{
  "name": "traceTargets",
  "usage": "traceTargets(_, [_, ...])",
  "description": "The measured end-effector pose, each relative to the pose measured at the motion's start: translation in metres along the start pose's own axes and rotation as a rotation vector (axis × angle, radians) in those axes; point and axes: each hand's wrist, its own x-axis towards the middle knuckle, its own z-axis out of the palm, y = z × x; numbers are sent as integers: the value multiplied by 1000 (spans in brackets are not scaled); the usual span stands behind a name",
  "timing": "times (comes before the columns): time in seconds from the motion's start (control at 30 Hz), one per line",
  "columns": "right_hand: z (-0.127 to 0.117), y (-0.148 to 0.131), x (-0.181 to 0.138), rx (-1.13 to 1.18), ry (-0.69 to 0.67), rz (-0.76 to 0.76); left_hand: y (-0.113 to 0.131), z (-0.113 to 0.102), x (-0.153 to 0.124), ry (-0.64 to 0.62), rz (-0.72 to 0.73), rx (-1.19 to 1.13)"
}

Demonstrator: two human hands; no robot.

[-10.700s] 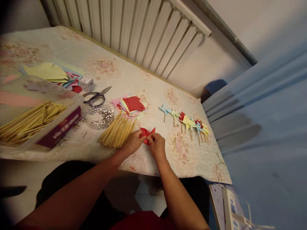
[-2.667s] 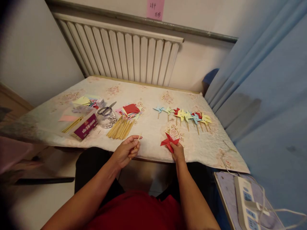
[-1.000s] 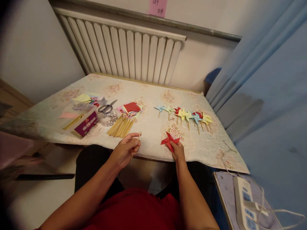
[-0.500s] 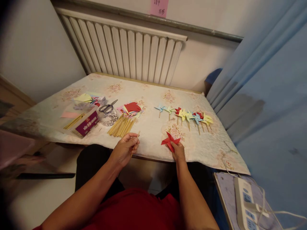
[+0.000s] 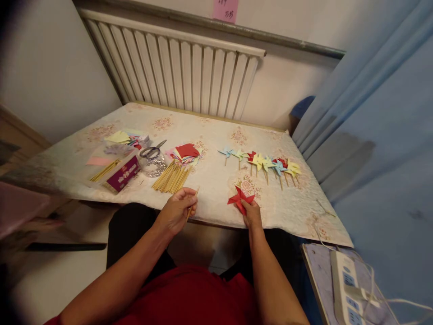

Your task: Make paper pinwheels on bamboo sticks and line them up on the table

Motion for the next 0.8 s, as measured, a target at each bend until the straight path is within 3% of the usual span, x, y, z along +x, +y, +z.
traceTargets(0.57, [5, -5, -5, 17, 23, 20, -3, -4, 3, 0, -39, -26])
traceTargets(0.7, [18, -14, -19, 22, -76, 80, -3, -8, 7, 26, -43, -17])
traceTargets(0.8, [44, -27, -40, -7, -176, 76, -3, -10, 8, 22, -39, -1])
